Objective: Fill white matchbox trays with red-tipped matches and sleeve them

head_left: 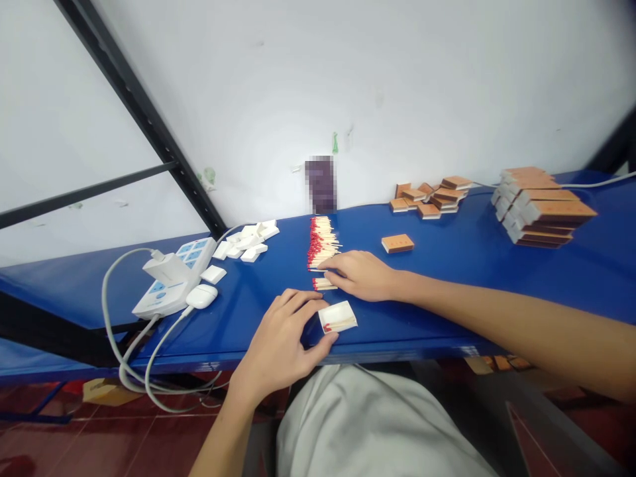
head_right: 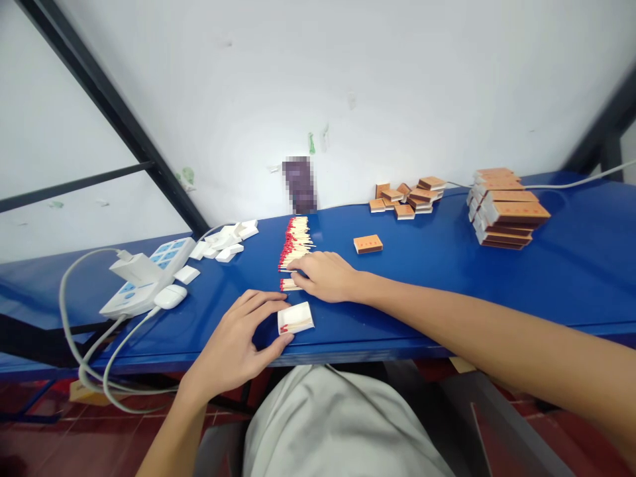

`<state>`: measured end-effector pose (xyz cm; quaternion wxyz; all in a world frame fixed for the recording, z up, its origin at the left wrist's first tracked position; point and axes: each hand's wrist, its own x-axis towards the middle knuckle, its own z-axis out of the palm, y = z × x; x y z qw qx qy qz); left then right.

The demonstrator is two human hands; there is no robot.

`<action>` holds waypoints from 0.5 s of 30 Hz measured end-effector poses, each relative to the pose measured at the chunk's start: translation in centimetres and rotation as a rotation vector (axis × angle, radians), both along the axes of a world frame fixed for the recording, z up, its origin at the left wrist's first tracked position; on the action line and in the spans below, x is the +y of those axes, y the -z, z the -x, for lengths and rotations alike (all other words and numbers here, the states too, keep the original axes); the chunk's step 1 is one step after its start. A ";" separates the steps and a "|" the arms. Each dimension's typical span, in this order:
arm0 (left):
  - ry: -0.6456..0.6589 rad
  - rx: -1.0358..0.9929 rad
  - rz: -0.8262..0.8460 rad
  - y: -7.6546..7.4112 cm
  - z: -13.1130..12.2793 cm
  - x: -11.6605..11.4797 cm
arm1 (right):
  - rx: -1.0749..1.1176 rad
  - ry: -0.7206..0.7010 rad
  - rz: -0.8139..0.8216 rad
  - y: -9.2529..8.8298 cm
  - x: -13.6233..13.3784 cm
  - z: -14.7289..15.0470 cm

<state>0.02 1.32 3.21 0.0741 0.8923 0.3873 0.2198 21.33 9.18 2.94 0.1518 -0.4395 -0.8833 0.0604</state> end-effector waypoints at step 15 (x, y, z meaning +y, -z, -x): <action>0.007 -0.008 0.001 0.0 0.0 -0.1 | 0.030 -0.008 0.012 -0.1 0.0 -0.1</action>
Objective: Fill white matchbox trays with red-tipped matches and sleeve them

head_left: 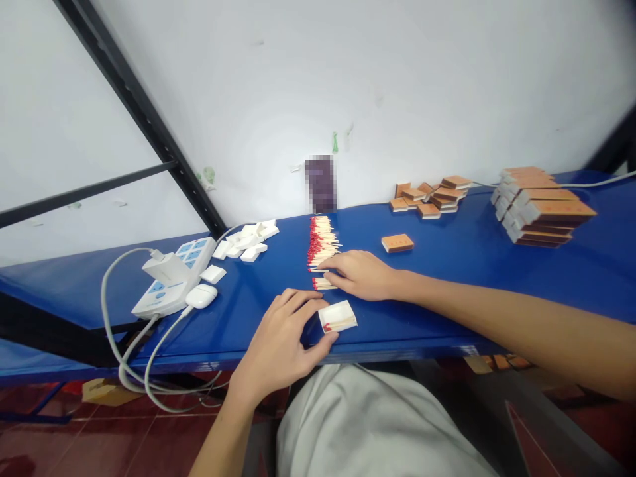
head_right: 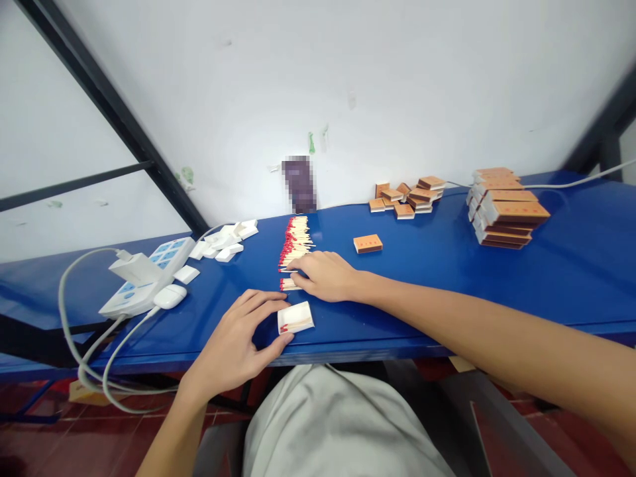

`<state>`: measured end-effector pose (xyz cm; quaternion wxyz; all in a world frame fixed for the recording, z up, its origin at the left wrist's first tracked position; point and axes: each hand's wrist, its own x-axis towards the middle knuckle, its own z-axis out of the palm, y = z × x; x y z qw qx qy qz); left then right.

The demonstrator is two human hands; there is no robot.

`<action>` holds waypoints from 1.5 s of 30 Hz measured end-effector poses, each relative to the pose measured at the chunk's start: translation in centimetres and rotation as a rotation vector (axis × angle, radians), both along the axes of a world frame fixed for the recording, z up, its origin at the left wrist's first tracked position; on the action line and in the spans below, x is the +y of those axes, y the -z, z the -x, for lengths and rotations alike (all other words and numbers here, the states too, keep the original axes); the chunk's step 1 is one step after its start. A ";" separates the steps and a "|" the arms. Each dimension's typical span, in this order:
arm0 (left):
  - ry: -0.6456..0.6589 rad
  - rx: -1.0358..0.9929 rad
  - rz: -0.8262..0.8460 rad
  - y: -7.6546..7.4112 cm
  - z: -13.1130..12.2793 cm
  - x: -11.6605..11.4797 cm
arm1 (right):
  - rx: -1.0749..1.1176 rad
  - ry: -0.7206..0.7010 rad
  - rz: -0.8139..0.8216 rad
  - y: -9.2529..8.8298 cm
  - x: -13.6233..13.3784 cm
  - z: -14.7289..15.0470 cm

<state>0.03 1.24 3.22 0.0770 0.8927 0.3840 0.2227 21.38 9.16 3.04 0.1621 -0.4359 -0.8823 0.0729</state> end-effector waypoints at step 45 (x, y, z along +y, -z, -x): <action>-0.007 0.004 -0.002 0.0 0.0 0.1 | -0.019 -0.067 0.001 -1.1 -0.6 -0.4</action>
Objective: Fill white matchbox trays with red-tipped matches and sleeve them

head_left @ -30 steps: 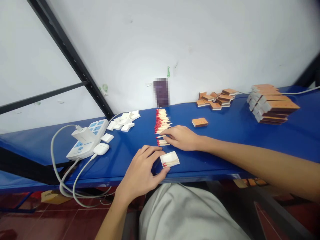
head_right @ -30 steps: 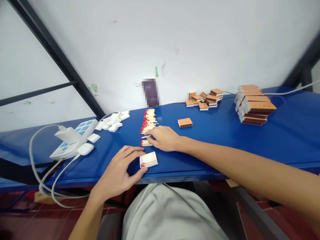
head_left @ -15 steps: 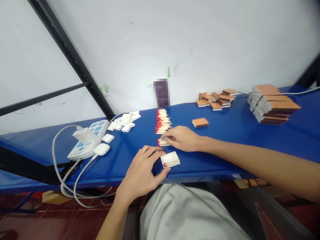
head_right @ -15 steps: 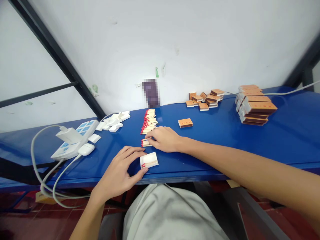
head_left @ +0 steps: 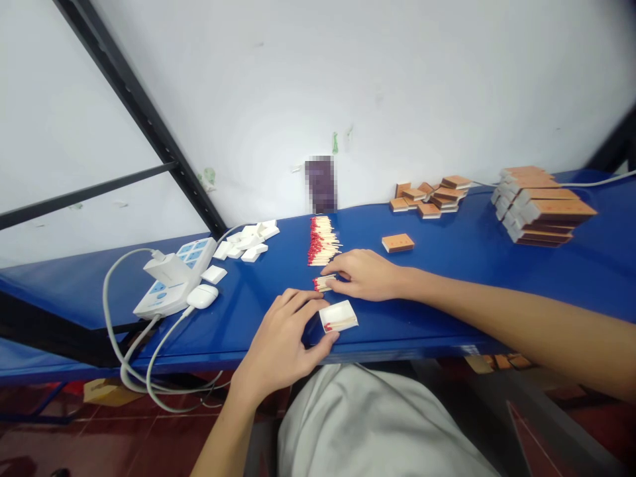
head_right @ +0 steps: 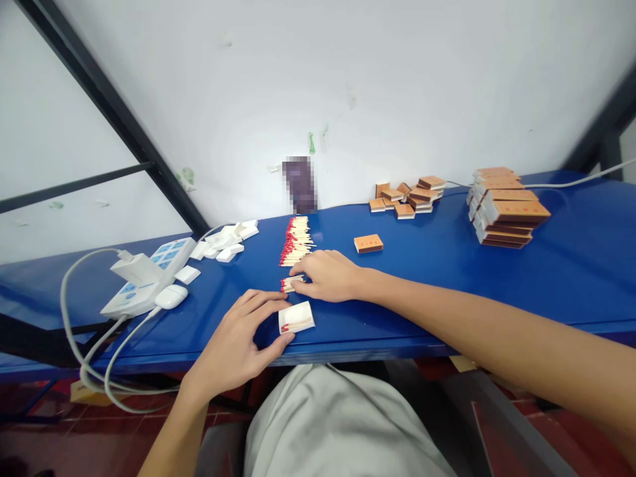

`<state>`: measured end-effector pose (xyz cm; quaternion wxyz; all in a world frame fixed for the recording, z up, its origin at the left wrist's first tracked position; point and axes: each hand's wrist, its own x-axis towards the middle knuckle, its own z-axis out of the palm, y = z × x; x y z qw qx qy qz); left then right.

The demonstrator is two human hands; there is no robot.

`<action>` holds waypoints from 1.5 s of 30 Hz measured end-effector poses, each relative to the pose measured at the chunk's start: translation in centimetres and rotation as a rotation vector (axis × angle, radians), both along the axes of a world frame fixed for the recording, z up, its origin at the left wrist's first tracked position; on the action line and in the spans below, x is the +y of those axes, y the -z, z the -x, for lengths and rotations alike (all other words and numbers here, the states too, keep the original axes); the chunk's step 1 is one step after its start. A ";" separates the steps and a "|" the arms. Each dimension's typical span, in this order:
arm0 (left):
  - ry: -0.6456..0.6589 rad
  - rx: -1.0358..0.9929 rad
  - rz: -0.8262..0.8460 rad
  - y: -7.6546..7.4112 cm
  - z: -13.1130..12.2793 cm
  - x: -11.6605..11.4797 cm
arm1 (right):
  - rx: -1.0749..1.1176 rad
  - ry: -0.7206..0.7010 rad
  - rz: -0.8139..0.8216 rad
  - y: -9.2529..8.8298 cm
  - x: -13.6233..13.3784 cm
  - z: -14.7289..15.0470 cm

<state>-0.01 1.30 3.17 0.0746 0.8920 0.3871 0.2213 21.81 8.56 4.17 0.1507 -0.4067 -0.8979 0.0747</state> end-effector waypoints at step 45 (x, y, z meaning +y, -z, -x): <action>-0.011 0.000 0.016 -0.1 0.1 -0.5 | 0.066 -0.180 -0.009 0.9 0.5 0.3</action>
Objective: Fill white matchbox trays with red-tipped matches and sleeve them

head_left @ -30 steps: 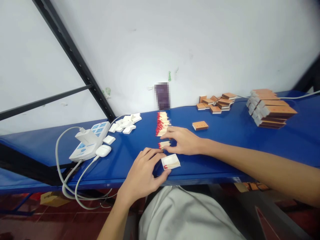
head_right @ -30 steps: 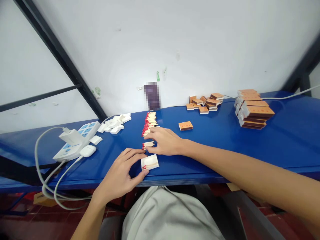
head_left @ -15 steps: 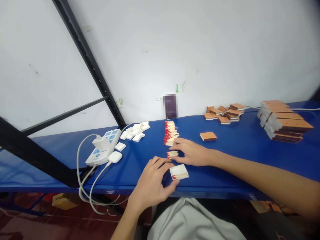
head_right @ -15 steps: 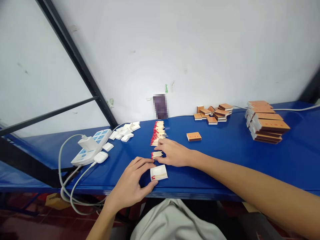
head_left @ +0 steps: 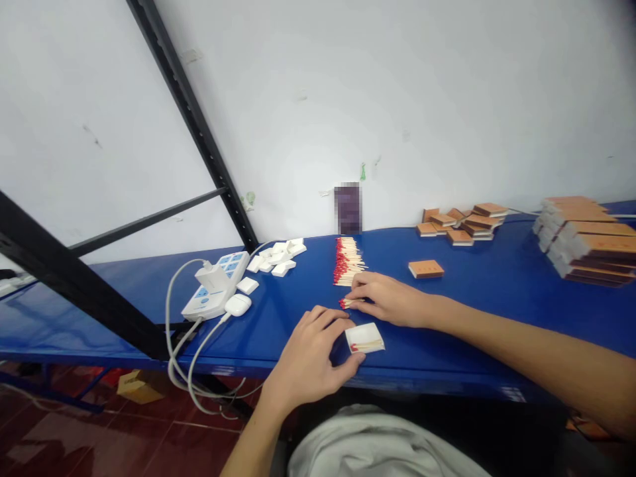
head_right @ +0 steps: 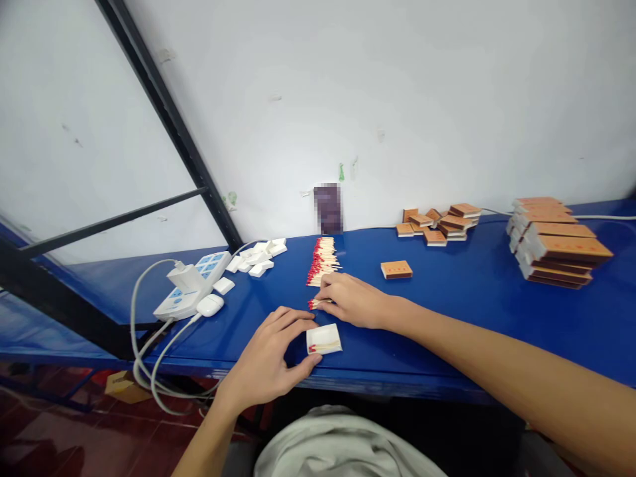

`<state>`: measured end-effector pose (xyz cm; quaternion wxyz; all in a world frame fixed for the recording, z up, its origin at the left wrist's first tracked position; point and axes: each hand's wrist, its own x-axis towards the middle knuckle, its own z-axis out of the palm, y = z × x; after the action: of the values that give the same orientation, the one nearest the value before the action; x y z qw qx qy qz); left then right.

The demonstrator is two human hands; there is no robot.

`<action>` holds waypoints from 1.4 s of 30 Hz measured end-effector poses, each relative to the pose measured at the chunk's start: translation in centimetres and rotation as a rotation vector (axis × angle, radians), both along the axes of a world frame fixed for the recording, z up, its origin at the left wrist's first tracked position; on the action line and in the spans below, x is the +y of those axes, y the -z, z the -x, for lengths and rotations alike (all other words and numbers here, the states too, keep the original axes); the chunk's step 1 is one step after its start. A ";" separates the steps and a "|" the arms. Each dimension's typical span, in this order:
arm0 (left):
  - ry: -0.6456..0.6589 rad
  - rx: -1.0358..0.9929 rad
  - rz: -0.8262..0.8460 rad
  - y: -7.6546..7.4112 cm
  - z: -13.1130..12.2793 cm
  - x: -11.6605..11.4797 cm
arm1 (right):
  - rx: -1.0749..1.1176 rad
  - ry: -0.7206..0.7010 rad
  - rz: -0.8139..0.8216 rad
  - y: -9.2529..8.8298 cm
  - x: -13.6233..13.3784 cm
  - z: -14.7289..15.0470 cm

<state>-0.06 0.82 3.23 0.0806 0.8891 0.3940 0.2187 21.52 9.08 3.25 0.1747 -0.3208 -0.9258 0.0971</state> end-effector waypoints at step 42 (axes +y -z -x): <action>0.023 0.047 -0.035 0.3 0.1 0.6 | -0.002 0.008 -0.007 -0.7 -0.1 -0.2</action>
<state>-0.14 1.44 2.96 0.0582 0.8998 0.3816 0.2034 21.67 9.00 3.91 0.1753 -0.3238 -0.9251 0.0930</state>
